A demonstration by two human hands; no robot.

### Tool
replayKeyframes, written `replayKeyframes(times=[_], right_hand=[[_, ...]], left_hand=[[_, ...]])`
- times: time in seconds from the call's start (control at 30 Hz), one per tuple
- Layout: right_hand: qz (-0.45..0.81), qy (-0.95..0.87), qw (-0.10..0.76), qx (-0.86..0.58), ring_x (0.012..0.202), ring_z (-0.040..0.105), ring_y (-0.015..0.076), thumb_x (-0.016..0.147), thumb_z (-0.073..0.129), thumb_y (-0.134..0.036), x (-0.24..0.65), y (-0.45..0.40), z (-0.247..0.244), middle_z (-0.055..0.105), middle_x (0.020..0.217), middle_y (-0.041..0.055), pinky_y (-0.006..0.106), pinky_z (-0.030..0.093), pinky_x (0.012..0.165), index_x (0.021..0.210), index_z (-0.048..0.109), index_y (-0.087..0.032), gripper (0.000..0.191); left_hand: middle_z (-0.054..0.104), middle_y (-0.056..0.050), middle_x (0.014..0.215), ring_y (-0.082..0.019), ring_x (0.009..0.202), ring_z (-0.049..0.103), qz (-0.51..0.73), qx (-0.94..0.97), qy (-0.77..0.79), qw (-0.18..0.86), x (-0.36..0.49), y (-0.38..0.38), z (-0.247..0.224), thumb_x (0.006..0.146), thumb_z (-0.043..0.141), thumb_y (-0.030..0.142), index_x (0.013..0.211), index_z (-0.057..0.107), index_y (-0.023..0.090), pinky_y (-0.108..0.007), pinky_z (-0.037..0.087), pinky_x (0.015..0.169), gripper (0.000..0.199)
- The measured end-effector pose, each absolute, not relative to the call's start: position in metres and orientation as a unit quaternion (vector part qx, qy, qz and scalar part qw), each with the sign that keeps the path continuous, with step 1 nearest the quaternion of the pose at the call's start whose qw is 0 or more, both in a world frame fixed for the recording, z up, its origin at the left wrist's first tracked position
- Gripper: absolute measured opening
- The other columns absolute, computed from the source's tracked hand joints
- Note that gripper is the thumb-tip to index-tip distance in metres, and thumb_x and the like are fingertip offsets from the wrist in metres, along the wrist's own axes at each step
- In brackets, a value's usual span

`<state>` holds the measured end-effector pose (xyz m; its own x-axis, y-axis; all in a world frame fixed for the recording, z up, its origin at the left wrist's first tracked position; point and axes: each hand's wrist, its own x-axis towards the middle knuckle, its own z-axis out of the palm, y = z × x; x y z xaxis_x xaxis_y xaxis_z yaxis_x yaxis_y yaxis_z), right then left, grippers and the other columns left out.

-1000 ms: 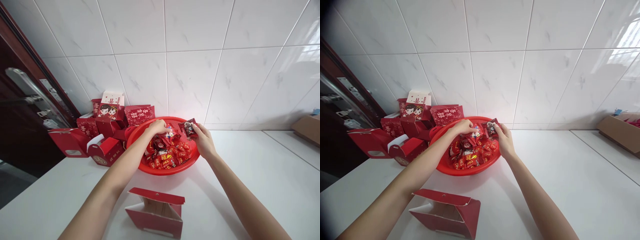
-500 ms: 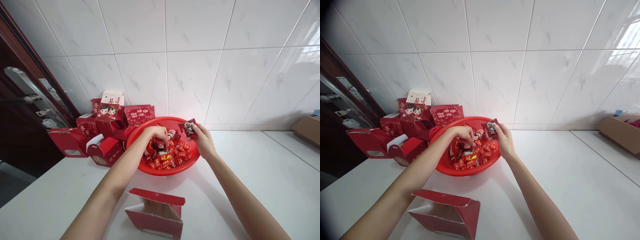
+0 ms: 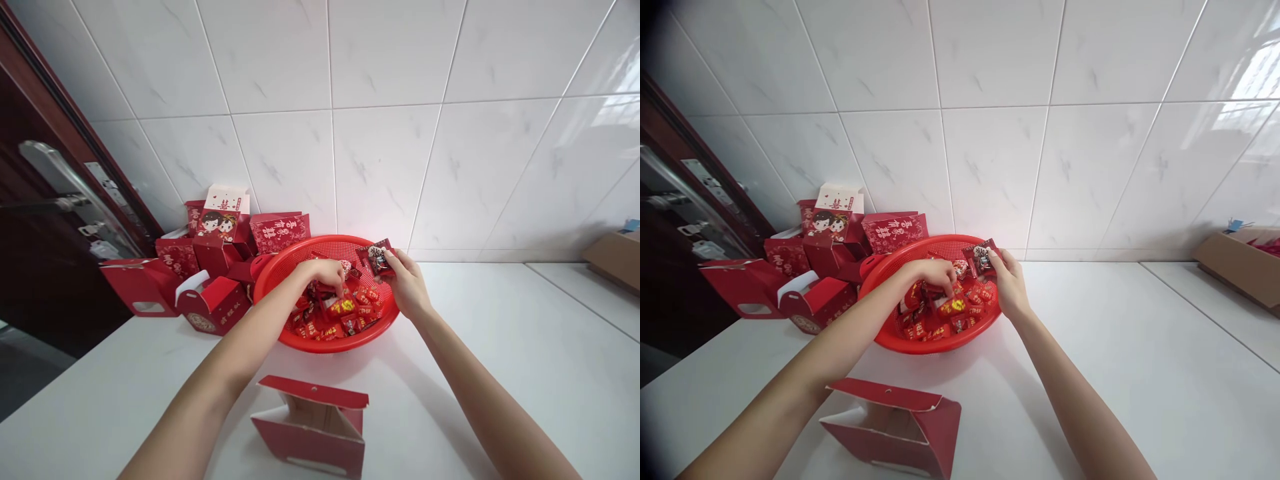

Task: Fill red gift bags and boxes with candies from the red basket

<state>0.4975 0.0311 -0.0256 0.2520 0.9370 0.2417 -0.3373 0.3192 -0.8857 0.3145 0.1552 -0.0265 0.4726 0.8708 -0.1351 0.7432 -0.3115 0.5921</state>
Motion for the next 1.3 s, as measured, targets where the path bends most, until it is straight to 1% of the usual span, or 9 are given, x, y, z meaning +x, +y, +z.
replayKeyframes(times=[0.1, 0.23, 0.37, 0.47, 0.67, 0.77, 0.9, 1.07, 1.3], right_hand=[[0.453, -0.406, 0.705, -0.364, 0.058, 0.056, 0.0127, 0.07, 0.082, -0.053, 0.497, 0.031, -0.025, 0.067, 0.073, -0.0021, 0.028, 0.052, 0.059, 0.076, 0.068, -0.022, 0.035], [0.45, -0.404, 0.705, -0.37, 0.058, 0.055, 0.0126, 0.068, 0.082, -0.055, 0.497, 0.03, -0.023, 0.066, 0.074, -0.002, 0.029, 0.052, 0.06, 0.075, 0.068, -0.022, 0.037], [0.448, -0.4, 0.707, -0.373, 0.058, 0.056, 0.0125, 0.067, 0.083, -0.056, 0.498, 0.03, -0.023, 0.065, 0.072, -0.0022, 0.029, 0.052, 0.059, 0.071, 0.065, -0.022, 0.039], [0.443, -0.406, 0.706, -0.375, 0.06, 0.057, 0.013, 0.068, 0.083, -0.056, 0.498, 0.03, -0.023, 0.064, 0.073, -0.002, 0.029, 0.053, 0.06, 0.072, 0.065, -0.022, 0.039], [0.447, -0.397, 0.707, -0.378, 0.069, 0.062, 0.0154, 0.067, 0.083, -0.056, 0.497, 0.029, -0.023, 0.067, 0.076, -0.0003, 0.029, 0.056, 0.064, 0.078, 0.068, -0.021, 0.039], [0.453, -0.389, 0.71, -0.372, 0.071, 0.063, 0.0154, 0.065, 0.085, -0.055, 0.496, 0.029, -0.022, 0.068, 0.076, -0.0004, 0.029, 0.057, 0.066, 0.078, 0.069, -0.021, 0.039], [0.456, -0.391, 0.709, -0.37, 0.073, 0.064, 0.0162, 0.066, 0.085, -0.054, 0.495, 0.028, -0.021, 0.069, 0.077, -0.0002, 0.029, 0.058, 0.067, 0.078, 0.069, -0.021, 0.039], [0.455, -0.39, 0.709, -0.371, 0.072, 0.063, 0.0162, 0.067, 0.084, -0.054, 0.496, 0.029, -0.022, 0.07, 0.078, 0.0, 0.029, 0.057, 0.067, 0.08, 0.07, -0.021, 0.038], [0.456, -0.401, 0.706, -0.365, 0.076, 0.065, 0.0172, 0.069, 0.084, -0.055, 0.497, 0.029, -0.023, 0.071, 0.08, 0.0001, 0.03, 0.057, 0.072, 0.08, 0.07, -0.022, 0.037]], left_hand=[[0.07, -0.001, 0.07, -0.02, 0.072, 0.062, 0.134, 0.785, 0.527, 0.298, 0.318, 0.163, -0.008, 0.07, 0.083, 0.035, 0.075, 0.073, 0.018, -0.028, 0.048, 0.064, 0.021], [0.071, -0.007, 0.105, -0.022, 0.09, 0.067, 0.179, 0.77, 0.545, 0.281, 0.317, 0.167, 0.003, 0.093, 0.068, 0.039, 0.106, 0.07, 0.014, -0.035, 0.057, 0.078, 0.028], [0.065, -0.002, 0.067, -0.017, 0.068, 0.059, 0.24, 0.749, 0.563, 0.255, 0.312, 0.168, 0.012, 0.081, 0.074, 0.029, 0.063, 0.062, 0.016, -0.028, 0.044, 0.062, 0.025], [0.057, 0.001, 0.054, -0.015, 0.06, 0.053, 0.262, 0.736, 0.57, 0.254, 0.307, 0.169, 0.016, 0.072, 0.076, 0.025, 0.052, 0.054, 0.019, -0.028, 0.037, 0.058, 0.03], [0.058, 0.003, 0.055, -0.013, 0.055, 0.049, 0.274, 0.724, 0.561, 0.294, 0.3, 0.166, 0.019, 0.062, 0.078, 0.028, 0.056, 0.059, 0.02, -0.026, 0.034, 0.055, 0.021], [0.062, 0.002, 0.055, -0.012, 0.05, 0.043, 0.148, 0.761, 0.514, 0.368, 0.298, 0.163, 0.018, 0.058, 0.081, 0.034, 0.06, 0.07, 0.02, -0.027, 0.03, 0.05, 0.018], [0.071, -0.003, 0.064, -0.013, 0.054, 0.048, 0.0, 0.793, 0.441, 0.421, 0.297, 0.161, 0.017, 0.057, 0.083, 0.05, 0.066, 0.078, 0.02, -0.028, 0.033, 0.053, 0.032], [0.062, 0.0, 0.054, -0.016, 0.06, 0.054, 0.137, 0.774, 0.505, 0.355, 0.297, 0.156, 0.023, 0.066, 0.08, 0.057, 0.06, 0.068, 0.019, -0.028, 0.041, 0.061, 0.04], [0.07, -0.001, 0.074, -0.02, 0.087, 0.062, 0.23, 0.768, 0.497, 0.332, 0.286, 0.107, 0.015, 0.075, 0.07, 0.051, 0.086, 0.076, 0.022, -0.023, 0.047, 0.073, 0.031]])
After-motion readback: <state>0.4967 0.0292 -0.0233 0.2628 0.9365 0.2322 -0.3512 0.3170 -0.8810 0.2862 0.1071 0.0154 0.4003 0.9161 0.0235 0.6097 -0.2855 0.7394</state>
